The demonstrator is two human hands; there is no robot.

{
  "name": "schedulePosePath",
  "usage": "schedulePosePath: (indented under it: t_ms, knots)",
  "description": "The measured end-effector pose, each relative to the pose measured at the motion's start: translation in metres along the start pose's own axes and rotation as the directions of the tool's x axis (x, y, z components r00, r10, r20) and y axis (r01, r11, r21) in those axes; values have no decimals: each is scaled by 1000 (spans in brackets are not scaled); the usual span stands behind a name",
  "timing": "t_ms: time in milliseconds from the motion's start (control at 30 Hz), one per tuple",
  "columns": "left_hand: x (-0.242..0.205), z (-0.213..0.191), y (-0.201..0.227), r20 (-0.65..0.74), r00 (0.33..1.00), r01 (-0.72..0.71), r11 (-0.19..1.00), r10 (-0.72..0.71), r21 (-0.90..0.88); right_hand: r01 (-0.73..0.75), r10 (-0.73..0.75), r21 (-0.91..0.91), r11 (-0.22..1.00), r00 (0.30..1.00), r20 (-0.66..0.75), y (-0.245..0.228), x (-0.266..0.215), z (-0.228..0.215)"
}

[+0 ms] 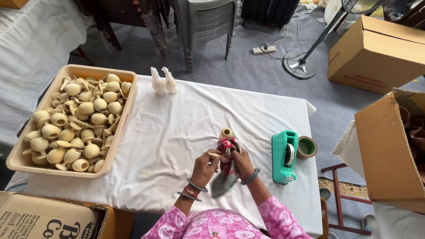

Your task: The person cleans small ceramic objects with a cloth, then wraps them individually in bubble wrap and secures them with tape. The wrapped items are placed on the table.

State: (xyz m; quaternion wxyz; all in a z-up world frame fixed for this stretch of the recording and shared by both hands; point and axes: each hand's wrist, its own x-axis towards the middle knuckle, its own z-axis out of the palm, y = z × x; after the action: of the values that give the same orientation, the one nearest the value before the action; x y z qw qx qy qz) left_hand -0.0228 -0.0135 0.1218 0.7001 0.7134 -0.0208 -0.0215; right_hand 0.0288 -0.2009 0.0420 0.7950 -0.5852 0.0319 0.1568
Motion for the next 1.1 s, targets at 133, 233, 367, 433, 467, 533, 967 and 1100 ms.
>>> schedulePosePath:
  t_ms: [133,233,367,433,467,533,967,1100]
  knots:
    - [8,2,-64,-182,944,245,953,-276,-178,301,-328,-176,937,933,-151,22,-23,25]
    - [6,0,-51,-139,966,195,970,-216,-148,401,-442,-286,870,892,-94,38,-24,26]
    - [16,-8,-40,60,930,-365,890,363,274,-161,179,155,975,977,-116,33,8,2]
    - [29,-11,-31,153,884,-468,832,442,299,-324,325,244,914,945,38,13,20,0]
    - [37,-11,-24,93,958,-287,930,272,230,-166,175,255,953,984,-12,-7,18,9]
    - [49,-9,-25,50,994,-102,984,96,148,6,10,256,967,998,-60,-26,16,21]
    - [61,-1,-39,-48,999,-2,1000,3,20,58,-28,178,982,986,-166,-7,33,12]
    - [82,2,-68,-68,956,159,697,-286,-699,353,-347,-9,935,912,-221,-25,22,34]
